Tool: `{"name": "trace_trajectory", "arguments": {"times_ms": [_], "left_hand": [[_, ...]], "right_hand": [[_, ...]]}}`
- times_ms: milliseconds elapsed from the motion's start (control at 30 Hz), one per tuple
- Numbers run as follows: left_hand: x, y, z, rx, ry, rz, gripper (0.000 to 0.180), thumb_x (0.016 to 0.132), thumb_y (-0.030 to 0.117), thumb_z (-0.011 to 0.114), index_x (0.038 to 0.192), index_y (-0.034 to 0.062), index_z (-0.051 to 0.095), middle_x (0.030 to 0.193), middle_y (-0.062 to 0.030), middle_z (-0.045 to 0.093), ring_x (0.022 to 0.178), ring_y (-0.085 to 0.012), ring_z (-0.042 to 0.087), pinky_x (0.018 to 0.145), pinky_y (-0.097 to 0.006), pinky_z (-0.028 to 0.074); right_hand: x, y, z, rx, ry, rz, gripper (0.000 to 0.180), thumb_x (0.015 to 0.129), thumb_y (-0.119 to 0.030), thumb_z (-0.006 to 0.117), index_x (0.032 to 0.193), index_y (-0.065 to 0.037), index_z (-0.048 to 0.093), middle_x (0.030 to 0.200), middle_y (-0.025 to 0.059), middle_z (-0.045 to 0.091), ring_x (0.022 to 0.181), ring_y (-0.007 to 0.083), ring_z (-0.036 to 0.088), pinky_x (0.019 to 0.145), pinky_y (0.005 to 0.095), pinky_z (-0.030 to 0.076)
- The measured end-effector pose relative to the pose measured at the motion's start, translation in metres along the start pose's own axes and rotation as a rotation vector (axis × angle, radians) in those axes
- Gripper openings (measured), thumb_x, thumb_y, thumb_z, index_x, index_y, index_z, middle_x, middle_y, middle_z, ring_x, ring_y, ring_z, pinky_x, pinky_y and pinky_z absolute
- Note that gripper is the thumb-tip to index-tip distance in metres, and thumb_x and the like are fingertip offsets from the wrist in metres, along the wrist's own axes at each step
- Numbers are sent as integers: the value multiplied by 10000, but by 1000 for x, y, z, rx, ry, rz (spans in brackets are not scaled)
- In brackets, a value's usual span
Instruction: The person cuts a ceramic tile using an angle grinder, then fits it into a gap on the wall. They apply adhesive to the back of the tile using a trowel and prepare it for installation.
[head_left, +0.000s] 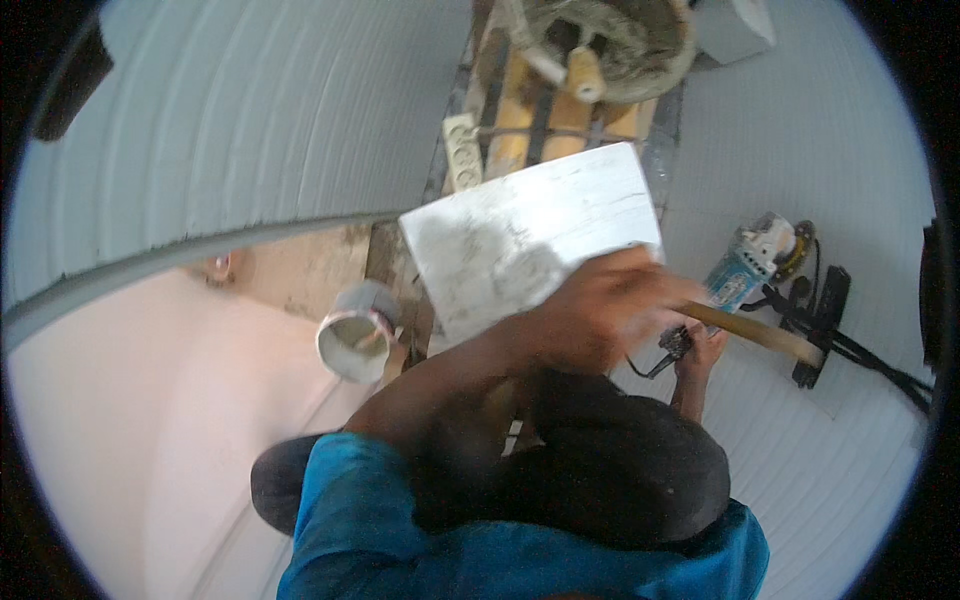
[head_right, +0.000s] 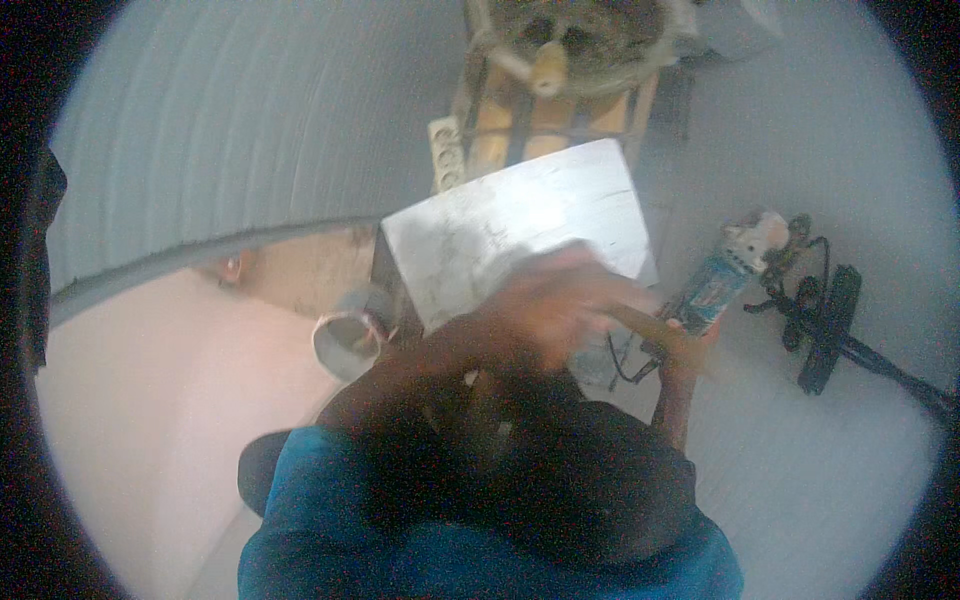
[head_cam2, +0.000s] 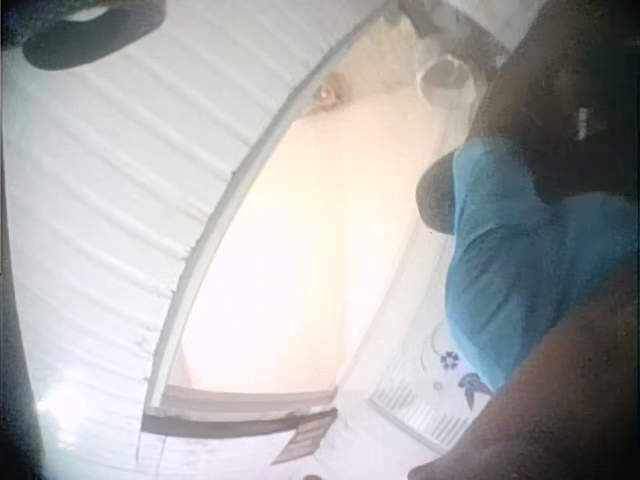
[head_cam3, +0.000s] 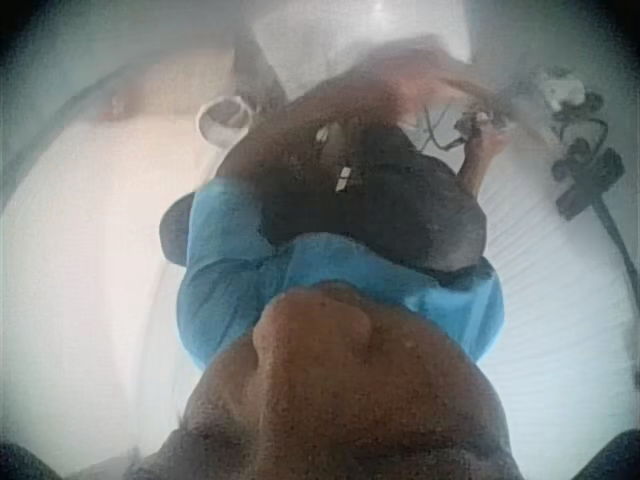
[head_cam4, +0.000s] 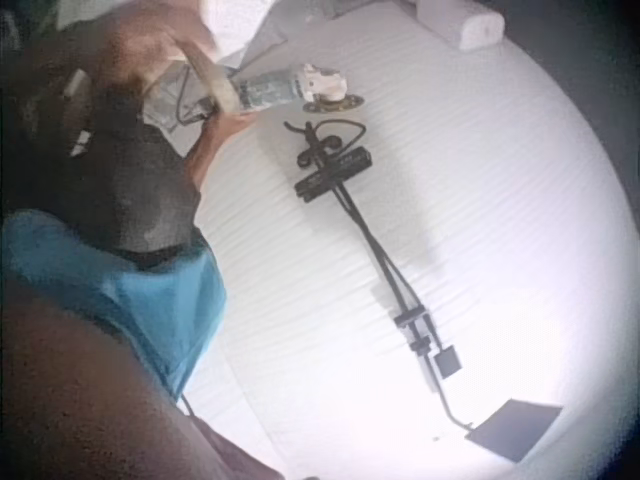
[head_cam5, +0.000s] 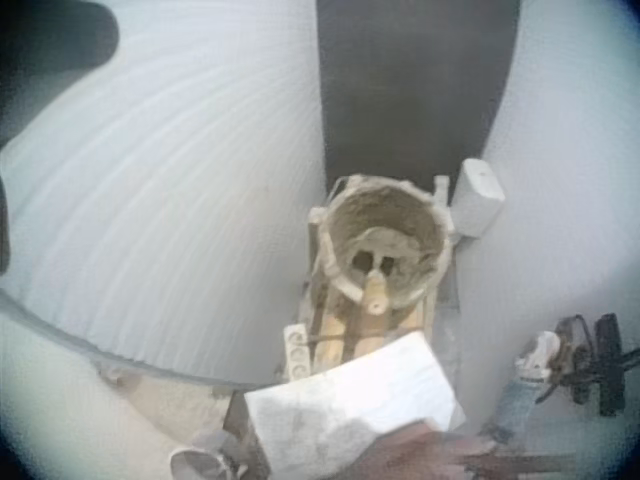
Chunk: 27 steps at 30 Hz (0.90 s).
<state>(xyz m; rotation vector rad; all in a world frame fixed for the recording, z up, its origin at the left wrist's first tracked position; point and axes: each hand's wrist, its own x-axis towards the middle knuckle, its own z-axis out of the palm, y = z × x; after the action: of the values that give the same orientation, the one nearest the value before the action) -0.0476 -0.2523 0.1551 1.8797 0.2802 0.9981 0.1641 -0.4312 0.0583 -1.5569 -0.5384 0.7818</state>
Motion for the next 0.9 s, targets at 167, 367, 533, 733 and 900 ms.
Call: {"name": "trace_trajectory", "arguments": {"times_ms": [167, 367, 533, 733, 900], "left_hand": [[55, 56, 27, -276, 345, 225, 199, 882, 167, 666, 1073, 121, 629, 762, -43, 611, 691, -143, 495, 526, -289, 405], [81, 90, 20, -365, 405, 312, 144, 873, 259, 661, 965, 153, 628, 614, 33, 501, 595, -124, 433, 474, -285, 342], [78, 86, 23, -394, 388, 352, 169, 859, 275, 666, 975, 154, 643, 623, 18, 503, 618, -134, 451, 476, -301, 345], [78, 89, 31, -330, 368, 365, 190, 848, 263, 684, 997, 148, 657, 710, -8, 546, 714, -168, 498, 569, -333, 387], [78, 92, 33, -340, 360, 351, 203, 843, 245, 697, 1017, 143, 670, 784, -29, 584, 793, -198, 534, 655, -359, 420]], "right_hand": [[-3, -4, -1, -13, -61, 75, 573, 795, -215, 751, 1244, 13, 476, 993, 159, 643, 869, 266, 668, 691, 377, 576], [-4, -9, -5, -32, -106, 143, 559, 815, -194, 733, 1260, 10, 462, 1013, 157, 636, 880, 264, 667, 696, 384, 585], [-6, -21, -8, -59, -141, 221, 547, 832, -176, 719, 1273, 8, 451, 1029, 156, 630, 889, 262, 666, 701, 390, 592], [-5, -34, -7, -72, -174, 283, 564, 834, -184, 722, 1279, 6, 432, 1060, 166, 613, 897, 269, 663, 710, 399, 600], [-9, -21, 1, -38, -70, 215, 648, 796, -265, 771, 1270, 11, 424, 1084, 181, 594, 887, 275, 662, 727, 398, 598]]}}
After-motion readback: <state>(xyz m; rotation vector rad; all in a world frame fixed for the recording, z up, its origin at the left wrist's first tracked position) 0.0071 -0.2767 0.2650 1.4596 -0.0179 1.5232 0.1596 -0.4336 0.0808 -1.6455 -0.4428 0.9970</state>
